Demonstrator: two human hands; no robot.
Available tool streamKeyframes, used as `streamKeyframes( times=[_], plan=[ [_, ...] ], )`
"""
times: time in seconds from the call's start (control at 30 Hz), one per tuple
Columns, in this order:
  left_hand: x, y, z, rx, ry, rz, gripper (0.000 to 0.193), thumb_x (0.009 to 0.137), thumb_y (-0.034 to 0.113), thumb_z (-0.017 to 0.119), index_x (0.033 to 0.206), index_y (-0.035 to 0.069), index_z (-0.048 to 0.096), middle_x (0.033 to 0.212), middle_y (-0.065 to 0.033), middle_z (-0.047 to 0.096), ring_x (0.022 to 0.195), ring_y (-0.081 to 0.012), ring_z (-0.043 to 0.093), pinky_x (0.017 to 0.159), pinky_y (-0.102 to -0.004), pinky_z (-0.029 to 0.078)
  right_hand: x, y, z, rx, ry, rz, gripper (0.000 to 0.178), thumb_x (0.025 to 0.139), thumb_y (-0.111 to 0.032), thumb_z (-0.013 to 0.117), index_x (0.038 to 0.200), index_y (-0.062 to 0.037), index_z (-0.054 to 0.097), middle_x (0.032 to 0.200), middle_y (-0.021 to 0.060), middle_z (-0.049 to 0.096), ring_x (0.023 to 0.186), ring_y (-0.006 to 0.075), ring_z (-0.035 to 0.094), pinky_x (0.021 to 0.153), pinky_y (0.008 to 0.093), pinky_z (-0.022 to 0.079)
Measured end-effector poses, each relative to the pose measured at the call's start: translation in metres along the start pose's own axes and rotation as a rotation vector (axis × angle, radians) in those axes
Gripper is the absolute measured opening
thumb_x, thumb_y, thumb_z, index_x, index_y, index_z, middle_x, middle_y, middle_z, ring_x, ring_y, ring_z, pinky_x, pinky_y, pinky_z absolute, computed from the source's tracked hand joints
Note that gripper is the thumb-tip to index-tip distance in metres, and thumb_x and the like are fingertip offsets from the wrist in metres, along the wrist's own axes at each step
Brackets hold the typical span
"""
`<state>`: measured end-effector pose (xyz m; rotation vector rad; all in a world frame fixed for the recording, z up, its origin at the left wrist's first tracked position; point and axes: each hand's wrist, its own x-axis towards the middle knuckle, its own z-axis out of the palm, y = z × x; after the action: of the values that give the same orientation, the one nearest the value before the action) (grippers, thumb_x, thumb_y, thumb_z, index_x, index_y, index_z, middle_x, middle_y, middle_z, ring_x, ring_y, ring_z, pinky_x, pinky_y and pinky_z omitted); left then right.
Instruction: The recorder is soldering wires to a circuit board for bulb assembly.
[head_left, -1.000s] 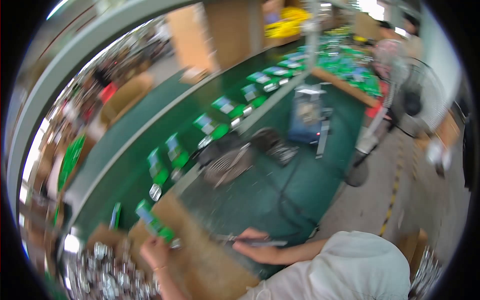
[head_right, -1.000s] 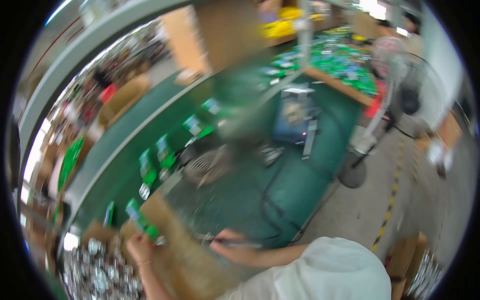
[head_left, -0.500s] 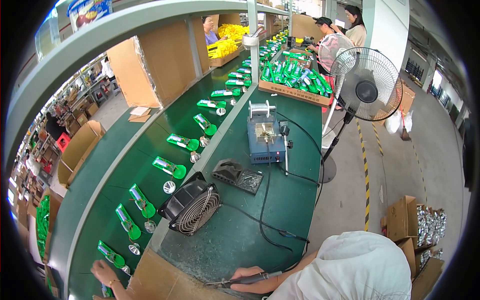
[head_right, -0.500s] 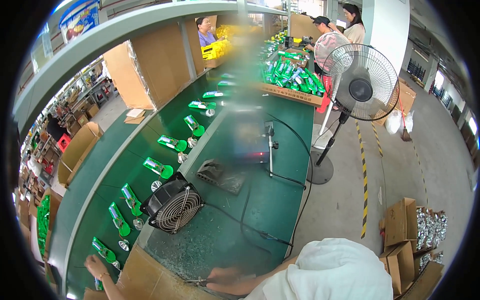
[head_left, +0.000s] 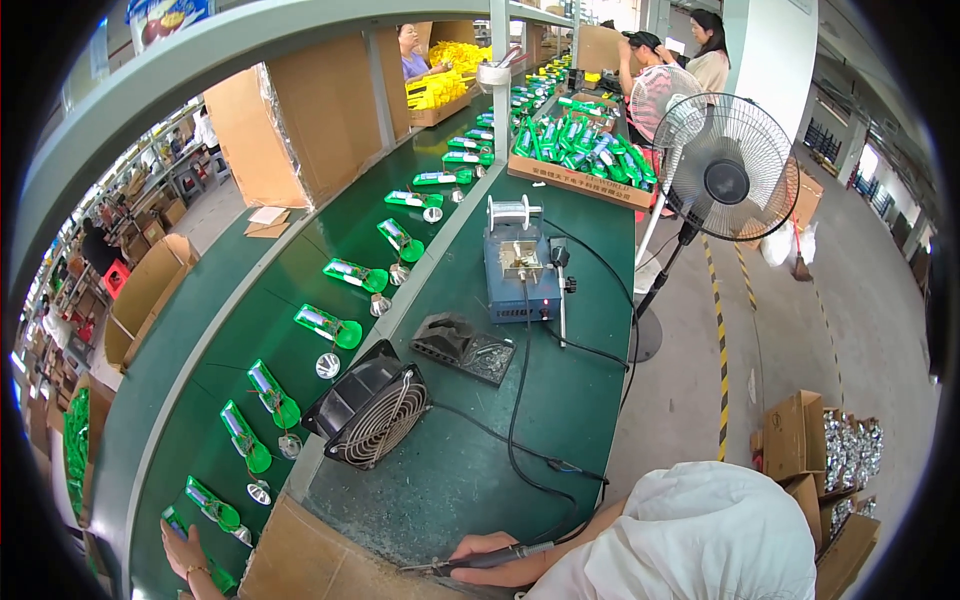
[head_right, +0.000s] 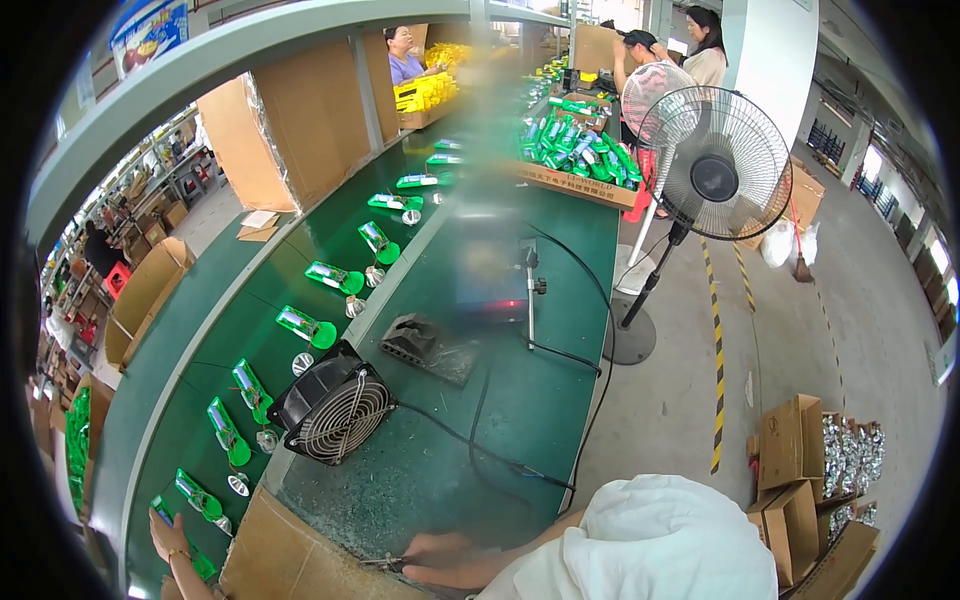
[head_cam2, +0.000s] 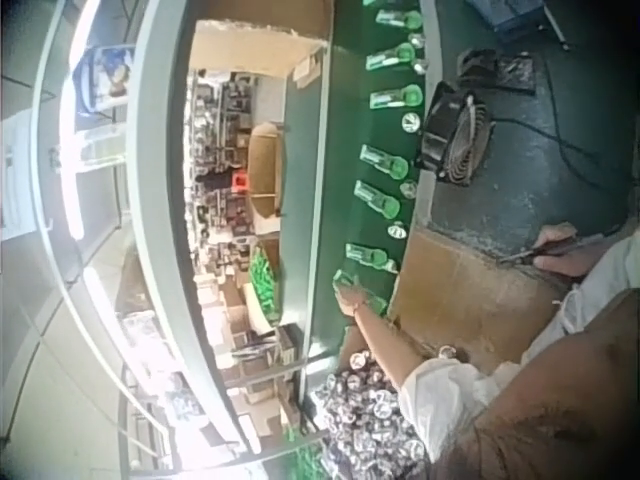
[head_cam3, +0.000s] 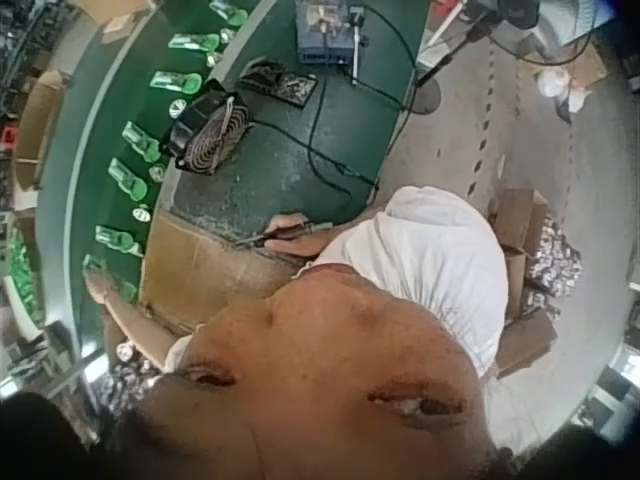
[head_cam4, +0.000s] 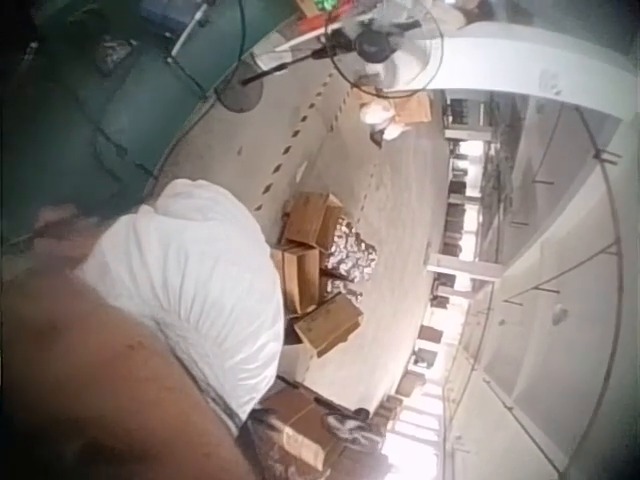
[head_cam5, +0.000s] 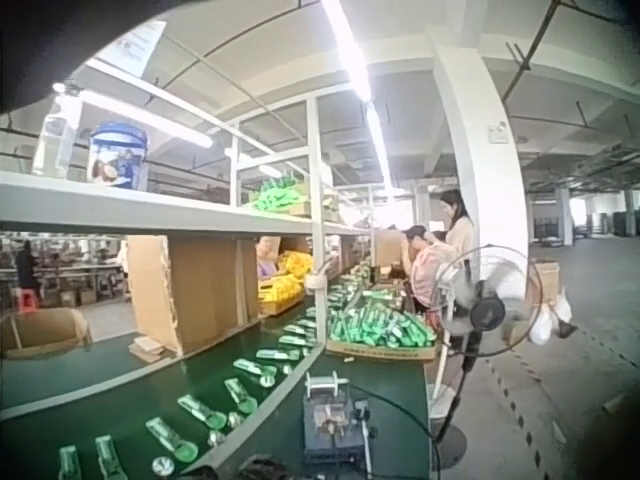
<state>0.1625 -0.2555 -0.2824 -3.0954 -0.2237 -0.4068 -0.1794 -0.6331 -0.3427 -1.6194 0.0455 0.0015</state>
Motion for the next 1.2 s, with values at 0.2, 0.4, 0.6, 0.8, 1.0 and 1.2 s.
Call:
streamKeyframes(
  times=[0.2,0.4,0.6,0.8,1.0,1.2],
  plan=[
    [-0.116,0.053,-0.059,-0.404,-0.154,0.213,0.065,0.065,0.020,0.071,0.120,-0.004,0.044,0.096,-0.0226,0.060,0.085,-0.0355,0.059,0.076,-0.0420,0.046,-0.002,-0.020,-0.007,0.049,-0.124,0.123,0.031,0.089,-0.033,0.050,0.102,-0.0048,0.049,0.096,0.0068,0.056,0.092,0.0142,0.051,0.080,0.0296,0.040],
    [-0.288,0.112,-0.084,-0.282,-0.253,0.153,0.060,0.081,0.050,0.055,0.123,0.008,0.047,0.108,-0.0216,0.057,0.093,-0.0387,0.056,0.076,-0.0455,0.047,0.003,-0.015,0.003,0.106,0.077,-0.082,0.022,0.084,-0.023,0.061,0.091,-0.0035,0.054,0.076,0.0026,0.059,0.068,0.0077,0.052,0.061,0.0246,0.042],
    [-0.322,0.072,-0.086,0.233,0.281,-0.070,0.062,0.084,0.050,0.049,0.128,0.008,0.042,0.131,-0.0185,0.038,0.114,-0.0353,0.042,0.083,-0.0469,0.044,0.000,-0.013,0.000,0.136,0.121,-0.154,0.022,0.084,-0.022,0.061,0.087,-0.0029,0.052,0.071,0.0042,0.056,0.064,0.0095,0.050,0.057,0.0275,0.040],
    [-0.362,0.059,-0.089,0.060,-0.083,0.069,0.033,0.090,0.023,0.047,0.118,0.006,0.054,0.115,-0.0173,0.055,0.095,-0.0332,0.056,0.078,-0.0388,0.048,0.002,-0.006,0.007,0.139,0.159,-0.213,0.023,0.083,-0.024,0.061,0.084,-0.0032,0.051,0.067,0.0041,0.054,0.061,0.0095,0.048,0.055,0.0278,0.040],
    [-0.374,0.051,-0.095,-0.229,-0.335,0.034,0.040,0.084,0.015,0.051,0.123,0.008,0.049,0.114,-0.0136,0.056,0.099,-0.0313,0.055,0.082,-0.0374,0.046,0.001,-0.005,0.003,0.095,0.182,-0.230,0.026,0.083,-0.026,0.062,0.085,-0.0023,0.053,0.069,0.0067,0.057,0.062,0.0116,0.052,0.056,0.0289,0.042],
    [-0.394,0.032,-0.062,-0.027,0.248,0.259,0.046,0.070,0.016,0.068,0.111,0.002,0.053,0.096,-0.0171,0.058,0.089,-0.0335,0.054,0.078,-0.0429,0.042,-0.005,-0.008,0.013,0.102,0.179,-0.286,0.020,0.081,-0.022,0.063,0.085,-0.0030,0.057,0.070,0.0054,0.058,0.065,0.0099,0.052,0.058,0.0276,0.043]
  ],
)
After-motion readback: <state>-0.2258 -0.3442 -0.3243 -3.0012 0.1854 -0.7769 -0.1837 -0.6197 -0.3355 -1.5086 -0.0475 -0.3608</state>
